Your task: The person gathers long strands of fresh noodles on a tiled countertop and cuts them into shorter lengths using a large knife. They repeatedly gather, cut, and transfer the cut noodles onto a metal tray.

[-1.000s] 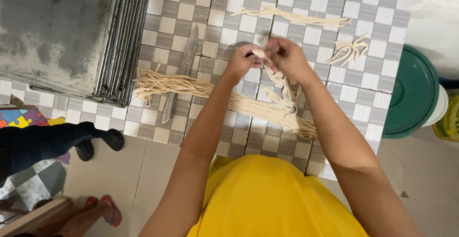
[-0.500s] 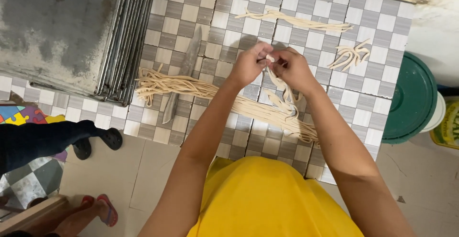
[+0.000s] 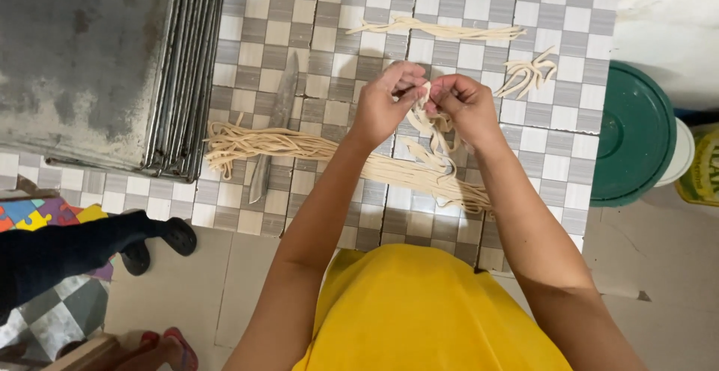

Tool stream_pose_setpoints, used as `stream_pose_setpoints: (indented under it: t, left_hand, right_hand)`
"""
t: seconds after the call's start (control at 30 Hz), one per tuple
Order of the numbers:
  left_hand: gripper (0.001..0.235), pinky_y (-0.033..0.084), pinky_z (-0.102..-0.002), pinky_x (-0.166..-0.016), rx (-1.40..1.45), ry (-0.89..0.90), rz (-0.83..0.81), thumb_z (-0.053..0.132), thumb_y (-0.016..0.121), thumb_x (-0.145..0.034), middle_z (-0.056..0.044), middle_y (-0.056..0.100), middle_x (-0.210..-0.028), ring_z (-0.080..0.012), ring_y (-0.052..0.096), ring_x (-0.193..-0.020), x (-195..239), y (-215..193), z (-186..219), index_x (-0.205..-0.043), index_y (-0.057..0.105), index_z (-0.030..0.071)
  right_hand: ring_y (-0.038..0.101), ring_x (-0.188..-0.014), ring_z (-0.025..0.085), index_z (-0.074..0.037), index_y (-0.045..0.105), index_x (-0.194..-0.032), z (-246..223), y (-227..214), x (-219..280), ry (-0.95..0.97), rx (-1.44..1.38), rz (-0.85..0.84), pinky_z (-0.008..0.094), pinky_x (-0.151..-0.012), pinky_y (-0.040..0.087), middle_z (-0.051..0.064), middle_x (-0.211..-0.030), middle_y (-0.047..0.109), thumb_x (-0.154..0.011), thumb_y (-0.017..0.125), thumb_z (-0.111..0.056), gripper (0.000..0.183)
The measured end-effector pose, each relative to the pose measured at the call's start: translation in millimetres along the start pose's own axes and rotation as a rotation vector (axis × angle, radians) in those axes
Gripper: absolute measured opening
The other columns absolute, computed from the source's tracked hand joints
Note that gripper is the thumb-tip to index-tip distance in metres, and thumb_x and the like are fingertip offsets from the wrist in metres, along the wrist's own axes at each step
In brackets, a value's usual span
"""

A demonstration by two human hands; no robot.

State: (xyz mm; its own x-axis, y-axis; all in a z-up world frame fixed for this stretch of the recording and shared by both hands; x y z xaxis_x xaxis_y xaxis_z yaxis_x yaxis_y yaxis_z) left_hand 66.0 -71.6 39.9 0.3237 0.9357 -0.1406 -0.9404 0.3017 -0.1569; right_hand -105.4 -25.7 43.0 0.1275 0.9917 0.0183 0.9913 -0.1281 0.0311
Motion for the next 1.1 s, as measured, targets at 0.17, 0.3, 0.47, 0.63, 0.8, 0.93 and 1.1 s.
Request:
stream_pose_setpoints:
  t: [0.17,0.3,0.47,0.63,0.8,0.93,1.1]
  left_hand:
    - [0.026,0.063,-0.031,-0.089,0.001,0.022,-0.047,0.009,0.08,-0.098,-0.01,0.081,-0.105,-0.0196,0.08,-0.102,9,7,6,-0.122,0.07,0.013]
    - [0.02,0.064,-0.032,-0.082,0.004,0.005,0.0,0.012,0.08,-0.097,-0.011,0.079,-0.101,-0.0206,0.079,-0.093,11,8,1,-0.116,0.077,0.016]
    - [0.011,0.064,-0.031,-0.077,-0.05,-0.021,-0.034,0.019,0.081,-0.097,-0.007,0.077,-0.093,-0.0192,0.079,-0.087,20,12,2,-0.107,0.081,0.018]
    - [0.011,0.061,-0.034,-0.081,-0.064,-0.05,-0.091,0.023,0.075,-0.102,-0.005,0.064,-0.094,-0.02,0.072,-0.09,31,17,-2,-0.109,0.074,0.015]
    - [0.008,0.055,-0.039,-0.1,0.382,-0.109,-0.121,0.024,0.065,-0.11,-0.007,0.068,-0.112,-0.0185,0.068,-0.107,48,18,24,-0.113,0.066,0.016]
    - [0.014,0.056,-0.038,-0.099,0.033,0.224,0.012,0.013,0.06,-0.112,-0.014,0.067,-0.116,-0.0301,0.073,-0.111,50,-48,57,-0.11,0.073,0.011]
    - [0.018,0.063,-0.034,-0.079,0.901,-0.165,0.616,0.018,0.062,-0.1,-0.018,0.074,-0.094,-0.0302,0.074,-0.089,25,-178,-12,-0.097,0.069,0.001]
  right_hand:
    - [0.072,-0.072,0.014,-0.002,0.075,-0.106,3,-11,6,-0.003,-0.063,0.066,0.024,-0.071,0.06,0.007,-0.077,0.069,-0.102,0.069,0.0,0.008]
    - [0.073,-0.079,0.014,0.002,0.074,-0.111,-2,-14,17,-0.077,-0.072,-0.018,0.026,-0.078,0.061,0.011,-0.085,0.073,-0.101,0.071,0.003,0.011]
    - [0.069,-0.081,0.008,0.0,0.076,-0.113,4,-21,29,-0.116,0.018,-0.015,0.024,-0.08,0.059,0.007,-0.086,0.073,-0.094,0.086,-0.002,0.022]
    - [0.06,-0.08,0.007,-0.006,0.078,-0.109,-5,-30,41,-0.154,0.216,-0.043,0.023,-0.079,0.051,0.003,-0.083,0.068,-0.098,0.08,-0.001,0.012]
    - [0.07,-0.085,0.013,-0.011,0.071,-0.106,-32,-40,43,-0.064,-0.183,0.039,0.024,-0.081,0.052,0.007,-0.093,0.073,-0.108,0.066,-0.008,0.006]
    - [0.067,-0.069,0.008,-0.013,0.061,-0.082,-63,-105,43,0.211,-0.811,0.211,0.012,-0.062,0.046,0.01,-0.088,0.073,-0.097,0.067,-0.013,0.016]
    - [0.058,-0.064,0.018,-0.006,0.059,-0.079,11,-290,44,0.106,-1.117,0.774,0.03,-0.059,0.056,0.006,-0.07,0.059,-0.108,0.062,0.001,0.029]
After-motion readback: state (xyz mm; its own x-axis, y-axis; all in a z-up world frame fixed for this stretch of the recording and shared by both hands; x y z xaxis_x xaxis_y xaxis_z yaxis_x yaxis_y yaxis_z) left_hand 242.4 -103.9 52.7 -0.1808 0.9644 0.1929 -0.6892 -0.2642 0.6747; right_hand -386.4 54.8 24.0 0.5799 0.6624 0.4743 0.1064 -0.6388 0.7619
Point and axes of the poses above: each hand's wrist, its own x-axis away from the middle knuckle, its own y-axis out of the palm, z = x × y, the point moved 2 cm from there along -x, towards the middle knuckle
